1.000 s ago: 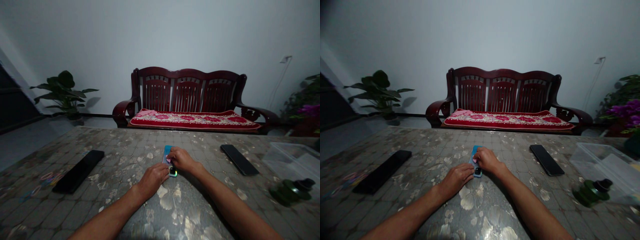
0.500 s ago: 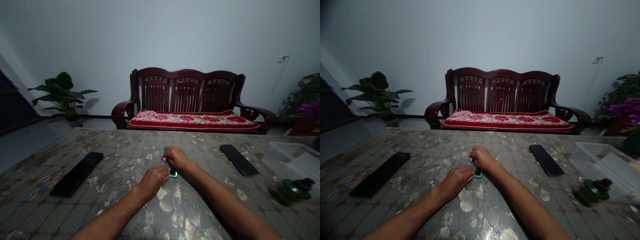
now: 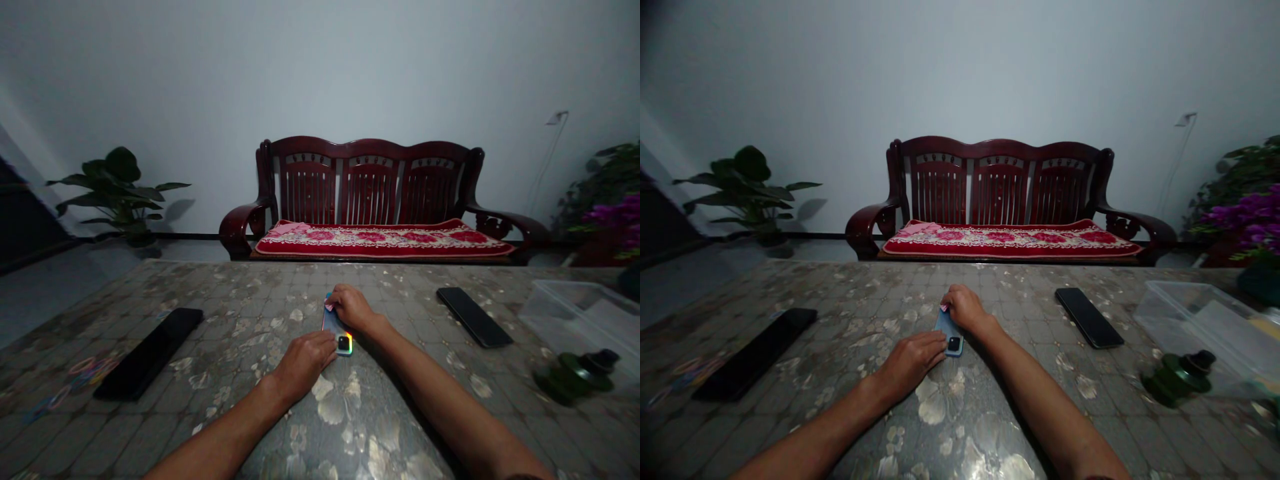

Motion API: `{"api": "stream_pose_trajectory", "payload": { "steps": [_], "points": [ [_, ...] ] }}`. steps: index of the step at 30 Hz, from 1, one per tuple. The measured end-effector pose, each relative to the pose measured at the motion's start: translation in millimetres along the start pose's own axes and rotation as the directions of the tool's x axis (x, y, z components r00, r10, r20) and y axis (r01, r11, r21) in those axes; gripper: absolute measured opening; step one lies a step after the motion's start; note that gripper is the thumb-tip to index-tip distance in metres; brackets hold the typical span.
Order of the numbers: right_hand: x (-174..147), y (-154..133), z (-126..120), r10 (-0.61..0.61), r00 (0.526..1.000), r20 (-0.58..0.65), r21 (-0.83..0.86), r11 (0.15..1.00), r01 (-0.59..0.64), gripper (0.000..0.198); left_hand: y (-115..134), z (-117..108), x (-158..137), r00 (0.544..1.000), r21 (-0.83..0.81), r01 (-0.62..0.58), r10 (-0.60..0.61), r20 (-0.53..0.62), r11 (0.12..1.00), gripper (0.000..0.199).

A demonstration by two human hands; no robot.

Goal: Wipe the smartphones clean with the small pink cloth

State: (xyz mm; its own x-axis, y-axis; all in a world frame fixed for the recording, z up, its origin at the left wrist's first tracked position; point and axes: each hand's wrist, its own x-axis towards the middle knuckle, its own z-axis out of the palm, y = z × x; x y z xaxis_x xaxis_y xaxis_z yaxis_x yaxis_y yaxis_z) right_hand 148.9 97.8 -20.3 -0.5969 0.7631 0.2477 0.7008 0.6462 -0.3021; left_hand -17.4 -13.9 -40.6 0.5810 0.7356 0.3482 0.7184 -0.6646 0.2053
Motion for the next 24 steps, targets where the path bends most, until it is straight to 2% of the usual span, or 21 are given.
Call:
{"api": "stream_pose_trajectory", "payload": {
  "steps": [3,5,6,8,10,11,15,19,21,24],
  "points": [
    [-13.7,-0.8,-2.9,-0.137,0.989,0.051,0.071,0.988,0.134,0.032,-0.1,0.0,-0.1,1.0,-0.005,0.004,-0.004,0.0,1.0,0.012],
    [-20.5,4.6,-7.0,-0.171,0.983,0.066,0.1,0.981,0.164,0.03,-0.2,0.9,-0.2,1.0,0.001,0.008,-0.008,-0.003,1.0,0.012],
    [-22.5,8.5,-9.2,-0.142,0.988,0.051,0.094,0.986,0.137,0.029,-0.2,1.5,-0.2,1.0,0.009,0.008,-0.008,-0.004,1.0,0.011],
    [-24.8,16.5,-12.3,-0.004,1.0,-0.012,0.059,0.998,0.004,0.028,-0.2,2.3,-0.2,1.0,0.028,0.007,-0.007,-0.011,1.0,0.011],
    [-26.9,21.2,-13.3,0.115,0.991,-0.065,0.048,0.993,-0.112,0.028,0.1,2.0,-0.1,1.0,0.044,0.004,-0.003,-0.024,0.999,0.012],
    [-28.6,21.4,-13.1,0.134,0.988,-0.077,0.051,0.99,-0.13,0.029,0.3,1.4,0.0,0.999,0.047,0.001,0.001,-0.032,0.999,0.013],
    [-41.9,11.7,-14.1,0.028,0.999,-0.039,0.083,0.996,-0.025,0.029,1.1,-1.6,-0.4,0.999,0.034,-0.002,0.003,-0.033,0.999,0.014],
    [-57.2,4.7,-20.6,-0.083,0.991,0.107,0.29,0.956,0.048,0.032,4.2,0.9,-2.0,1.0,0.039,0.012,-0.012,-0.008,0.999,0.016],
    [-62.8,6.6,-21.3,-0.072,0.992,0.104,0.41,0.912,0.023,0.028,7.1,1.5,-2.3,1.0,0.058,0.028,-0.027,-0.008,0.998,0.017],
    [-68.1,13.8,-16.0,0.064,0.998,-0.003,0.507,0.86,-0.053,0.02,8.8,-8.3,2.1,0.996,0.049,0.061,-0.064,0.061,0.997,0.017]
  ]
}}
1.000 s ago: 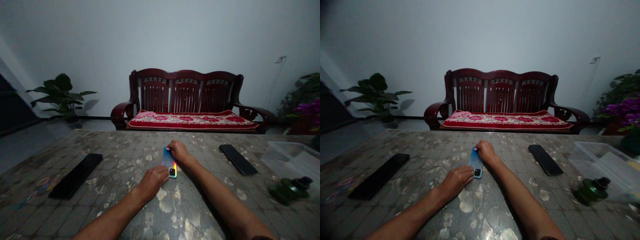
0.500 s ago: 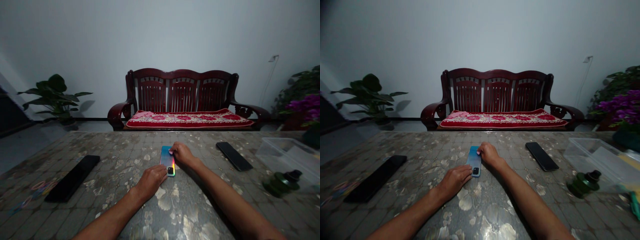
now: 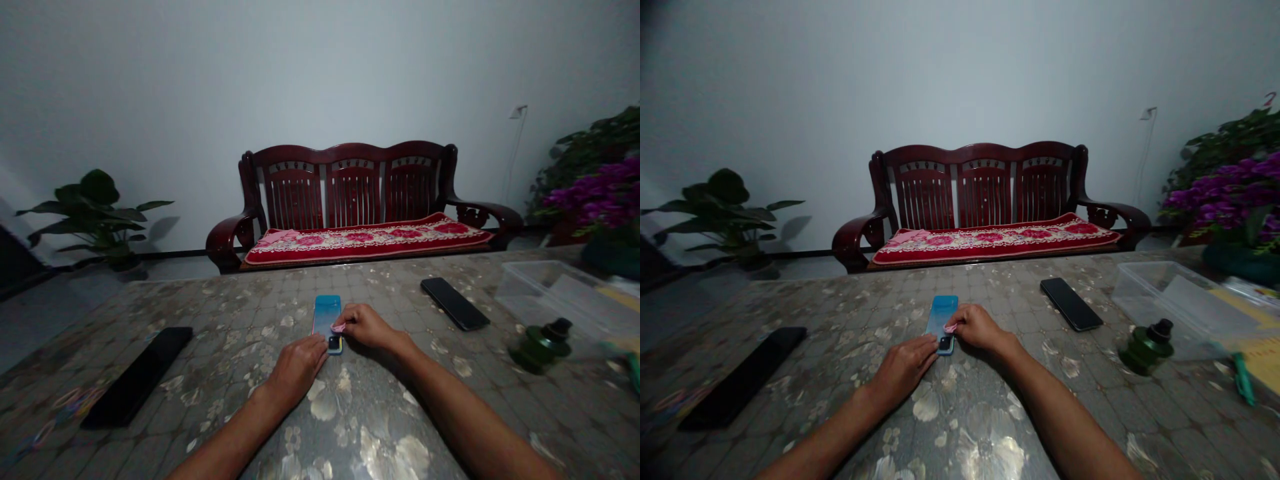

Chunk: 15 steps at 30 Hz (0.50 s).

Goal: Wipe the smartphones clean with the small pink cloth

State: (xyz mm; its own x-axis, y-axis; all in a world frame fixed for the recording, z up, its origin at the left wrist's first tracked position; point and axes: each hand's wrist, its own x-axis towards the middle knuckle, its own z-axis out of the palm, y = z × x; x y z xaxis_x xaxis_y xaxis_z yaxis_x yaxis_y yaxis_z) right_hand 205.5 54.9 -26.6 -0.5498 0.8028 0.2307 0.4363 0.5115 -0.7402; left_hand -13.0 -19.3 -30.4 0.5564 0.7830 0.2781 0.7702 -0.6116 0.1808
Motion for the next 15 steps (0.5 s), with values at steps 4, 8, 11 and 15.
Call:
{"api": "stream_pose_trajectory", "payload": {
  "steps": [4,8,11,15],
  "points": [
    [-0.5,14.1,3.6,0.1,0.969,-0.227,0.099,0.992,-0.08,0.016,-14.5,-34.6,18.6,0.966,-0.027,-0.079,0.083,0.244,0.997,0.015],
    [3.5,21.9,5.5,0.112,0.937,-0.332,0.157,0.986,-0.063,0.015,-42.0,-58.5,54.8,0.938,0.087,-0.266,0.237,0.253,0.96,0.054],
    [5.1,26.2,5.5,0.143,0.908,-0.394,0.172,0.982,-0.08,0.015,-56.2,-54.4,87.4,0.927,0.267,-0.287,0.196,0.321,0.92,0.077],
    [3.8,31.5,4.1,0.185,0.889,-0.42,0.18,0.977,-0.118,0.016,-63.0,-38.7,118.5,0.87,0.336,-0.399,0.236,0.434,0.853,0.084]
  ]
}}
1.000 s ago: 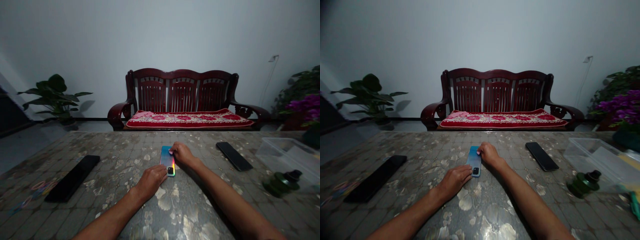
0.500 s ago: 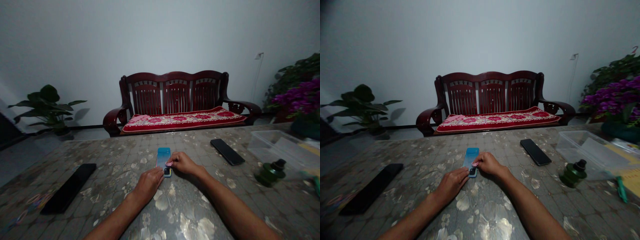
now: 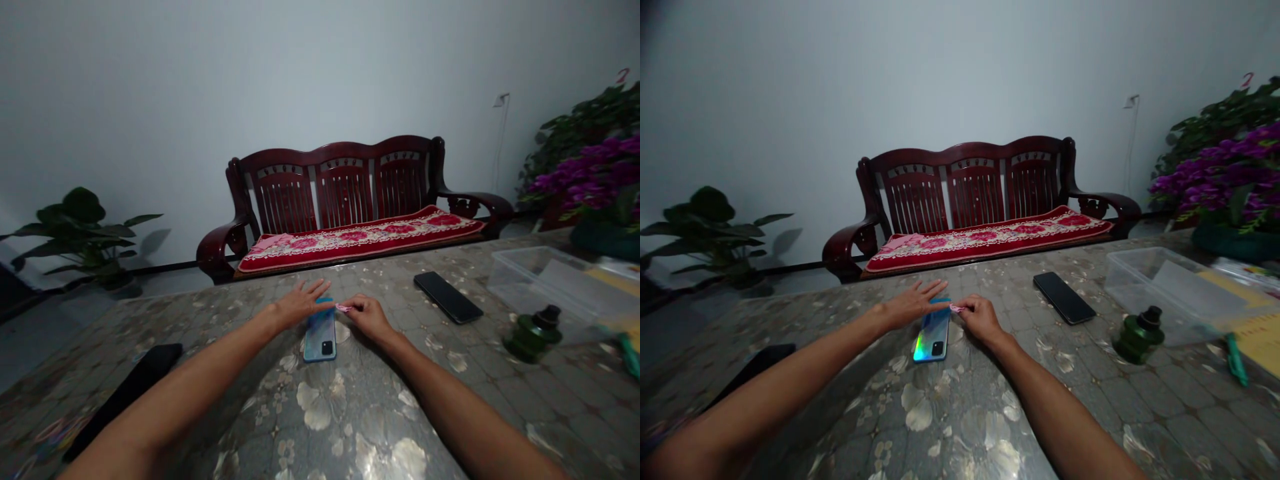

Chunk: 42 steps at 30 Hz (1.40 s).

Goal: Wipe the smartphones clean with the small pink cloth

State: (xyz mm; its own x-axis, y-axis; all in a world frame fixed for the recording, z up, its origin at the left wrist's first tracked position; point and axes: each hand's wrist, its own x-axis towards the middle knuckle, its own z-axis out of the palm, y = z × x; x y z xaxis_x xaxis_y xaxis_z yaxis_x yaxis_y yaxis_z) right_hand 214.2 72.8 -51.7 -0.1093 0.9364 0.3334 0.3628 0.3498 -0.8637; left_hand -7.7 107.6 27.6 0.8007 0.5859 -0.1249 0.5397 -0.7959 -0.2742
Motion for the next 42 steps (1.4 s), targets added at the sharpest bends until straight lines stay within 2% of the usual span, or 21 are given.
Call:
{"api": "stream_pose_trajectory", "payload": {
  "steps": [5,10,14,18,20,23,27,30,33,35,38,40,42],
  "points": [
    [-2.2,2.8,2.1,-0.01,1.0,0.02,-0.008,1.0,0.01,0.017,-3.1,-0.3,9.3,0.99,0.017,-0.112,0.11,0.09,0.994,0.096],
    [-4.7,4.7,6.7,-0.004,1.0,0.006,-0.019,1.0,0.004,0.021,-7.0,-3.2,4.6,0.988,0.034,-0.082,0.077,0.137,0.996,0.086],
    [-5.0,5.6,6.9,-0.024,1.0,-0.019,-0.03,0.999,0.024,0.021,-16.0,-2.3,-5.2,0.983,-0.037,0.045,-0.038,0.182,0.998,0.083],
    [-4.7,4.4,7.9,-0.042,0.998,-0.037,-0.035,0.999,0.04,0.021,-22.6,-2.7,-20.6,0.929,-0.154,0.262,-0.207,0.306,0.953,0.077],
    [-4.8,2.9,8.2,-0.048,0.998,-0.048,-0.034,0.998,0.046,0.022,-20.1,-2.6,-29.1,0.905,-0.153,0.341,-0.28,0.32,0.928,0.069],
    [-4.9,0.2,7.1,-0.059,0.997,-0.051,-0.058,0.997,0.056,0.022,-5.8,-1.0,-40.5,0.877,-0.142,0.433,-0.381,0.293,0.89,0.061],
    [-4.2,-3.7,2.8,-0.063,0.997,-0.053,-0.148,0.988,0.054,0.026,28.2,1.9,-49.9,0.826,-0.144,0.548,-0.507,0.245,0.824,0.059],
    [-3.9,-7.9,-0.4,-0.053,0.998,-0.036,-0.263,0.964,0.042,0.03,55.0,1.6,-52.9,0.784,-0.191,0.62,-0.594,0.182,0.761,0.061],
    [-4.2,-13.9,-1.9,-0.058,0.998,0.017,-0.412,0.909,0.059,0.032,76.1,-1.3,-54.4,0.751,-0.242,0.66,-0.636,0.179,0.711,0.06],
    [-4.4,-18.1,-1.9,-0.052,0.997,0.061,-0.503,0.861,0.075,0.03,85.6,-3.4,-56.0,0.749,-0.29,0.662,-0.633,0.199,0.692,0.062],
    [-3.8,-24.5,-1.2,-0.033,0.992,0.124,-0.602,0.792,0.102,0.027,92.1,-3.9,-59.8,0.772,-0.376,0.633,-0.588,0.243,0.676,0.072],
    [-3.0,-29.3,-0.6,-0.027,0.987,0.157,-0.646,0.754,0.123,0.026,91.2,-1.0,-62.3,0.808,-0.426,0.585,-0.536,0.242,0.69,0.079],
    [-2.4,-35.1,0.0,-0.018,0.983,0.185,-0.682,0.718,0.142,0.026,87.1,4.7,-63.3,0.861,-0.473,0.502,-0.47,0.195,0.724,0.085]
  ]
}}
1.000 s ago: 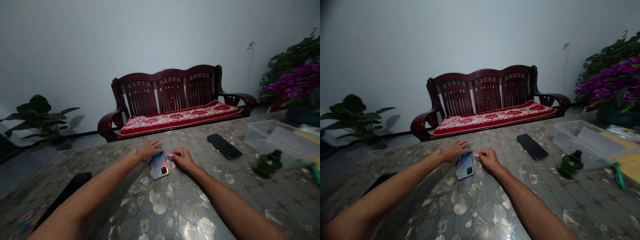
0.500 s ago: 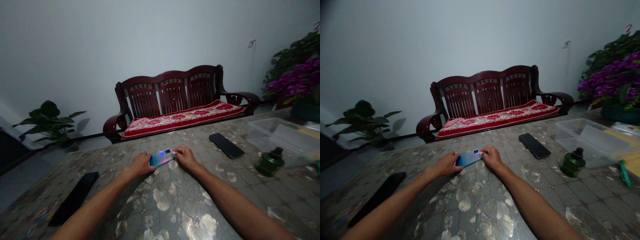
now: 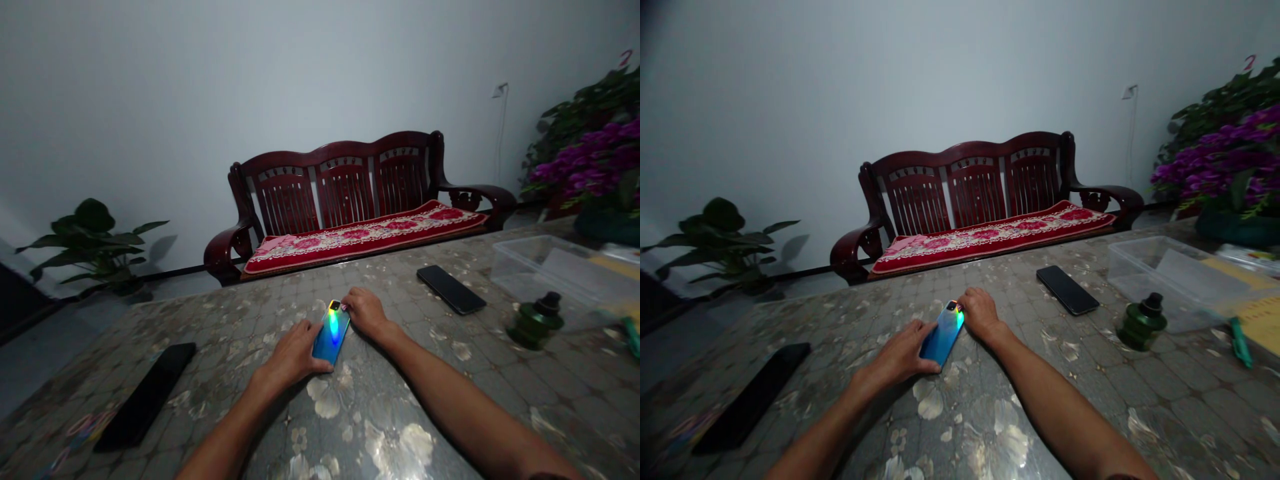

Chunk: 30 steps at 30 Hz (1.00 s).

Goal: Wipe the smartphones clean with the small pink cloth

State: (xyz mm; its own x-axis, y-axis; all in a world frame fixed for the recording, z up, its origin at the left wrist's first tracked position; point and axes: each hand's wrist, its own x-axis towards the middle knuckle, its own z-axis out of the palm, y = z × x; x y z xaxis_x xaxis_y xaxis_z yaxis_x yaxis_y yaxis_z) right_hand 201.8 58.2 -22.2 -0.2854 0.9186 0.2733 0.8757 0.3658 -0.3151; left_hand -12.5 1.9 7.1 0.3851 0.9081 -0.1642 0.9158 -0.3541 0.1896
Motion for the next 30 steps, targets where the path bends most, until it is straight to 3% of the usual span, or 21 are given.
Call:
{"api": "stream_pose_trajectory", "payload": {
  "steps": [4,7,10,18,24,30],
  "points": [
    [0.5,-10.2,-6.8,-0.044,0.997,0.064,-0.072,0.996,0.049,0.026,-12.7,7.5,11.8,0.97,-0.088,-0.241,0.242,-0.004,0.967,0.097],
    [0.7,-14.4,-7.1,-0.147,0.983,0.109,-0.054,0.987,0.154,0.023,-16.5,14.0,18.8,0.936,-0.17,-0.339,0.349,0.036,0.925,0.096],
    [2.7,-12.9,-3.5,-0.204,0.971,0.122,-0.021,0.978,0.208,0.021,-15.1,20.3,18.8,0.939,-0.205,-0.336,0.344,0.005,0.919,0.089],
    [6.1,-13.1,-0.6,-0.107,0.991,0.083,-0.021,0.994,0.109,0.024,4.6,13.0,3.1,0.962,-0.146,-0.271,0.271,-0.024,0.951,0.074],
    [2.5,-18.7,-6.0,-0.221,0.96,0.17,0.077,0.975,0.21,0.022,10.1,7.6,-1.7,0.951,-0.113,-0.308,0.306,-0.036,0.945,0.064],
    [6.3,-13.0,-3.7,-0.127,0.986,0.111,0.009,0.992,0.127,0.024,20.3,10.6,-4.8,0.959,-0.079,-0.281,0.276,-0.066,0.956,0.052]
  ]
}}
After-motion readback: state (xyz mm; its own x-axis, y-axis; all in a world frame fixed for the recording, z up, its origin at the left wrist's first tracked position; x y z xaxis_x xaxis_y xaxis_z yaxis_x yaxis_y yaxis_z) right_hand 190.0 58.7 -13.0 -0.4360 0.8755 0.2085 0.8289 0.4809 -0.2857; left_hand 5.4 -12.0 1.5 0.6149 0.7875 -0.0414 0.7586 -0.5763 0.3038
